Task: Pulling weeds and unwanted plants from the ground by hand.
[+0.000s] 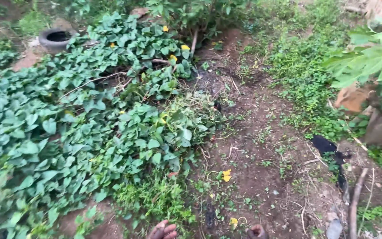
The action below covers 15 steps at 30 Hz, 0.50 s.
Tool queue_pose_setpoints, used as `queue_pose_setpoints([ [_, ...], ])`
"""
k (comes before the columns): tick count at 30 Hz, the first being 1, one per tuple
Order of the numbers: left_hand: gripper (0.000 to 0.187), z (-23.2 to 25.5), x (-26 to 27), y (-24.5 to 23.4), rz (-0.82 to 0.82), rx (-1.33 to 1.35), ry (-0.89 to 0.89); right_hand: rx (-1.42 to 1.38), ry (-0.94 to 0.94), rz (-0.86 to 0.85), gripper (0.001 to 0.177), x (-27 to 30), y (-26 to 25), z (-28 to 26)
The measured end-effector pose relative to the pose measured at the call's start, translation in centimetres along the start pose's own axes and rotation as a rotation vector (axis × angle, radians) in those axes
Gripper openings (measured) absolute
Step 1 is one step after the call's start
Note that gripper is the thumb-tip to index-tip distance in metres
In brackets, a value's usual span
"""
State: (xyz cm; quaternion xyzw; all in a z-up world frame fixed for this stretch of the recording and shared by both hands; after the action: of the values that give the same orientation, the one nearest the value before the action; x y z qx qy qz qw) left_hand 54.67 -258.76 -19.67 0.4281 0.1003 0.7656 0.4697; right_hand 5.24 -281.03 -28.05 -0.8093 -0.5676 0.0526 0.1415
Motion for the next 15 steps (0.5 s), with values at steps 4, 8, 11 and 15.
queue_pose_setpoints([
  [4, 0.064, 2.7, -9.8, 1.8, 0.069, -0.075, -0.001, -0.174, 0.167, -0.099, 0.030, -5.3, 1.9, -6.6],
  [8, 0.062, 2.9, -20.2, 5.0, 0.022, -0.049, -0.127, -0.385, 0.249, -0.098, 0.028, -7.5, 5.9, -17.3],
  [11, 0.061, 4.4, -29.3, 7.9, -0.003, -0.027, -0.253, -0.359, 0.255, -0.118, 0.025, -12.4, 8.4, -18.1],
  [15, 0.060, 7.8, -42.9, 14.8, -0.042, -0.036, -0.380, -0.179, 0.212, -0.070, 0.020, -21.8, 9.2, -12.6],
])
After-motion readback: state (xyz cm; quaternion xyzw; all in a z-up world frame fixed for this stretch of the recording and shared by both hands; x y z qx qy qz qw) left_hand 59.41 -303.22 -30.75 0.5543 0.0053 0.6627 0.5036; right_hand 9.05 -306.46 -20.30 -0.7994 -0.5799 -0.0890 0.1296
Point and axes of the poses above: each hand's wrist, its own x-axis away from the middle knuckle, its own y-axis out of the palm, z = x × y, the point moved 9 cm from there along -x, towards the middle knuckle, and after that the axes turned 11 degrees about z, right-handed, at the moved point
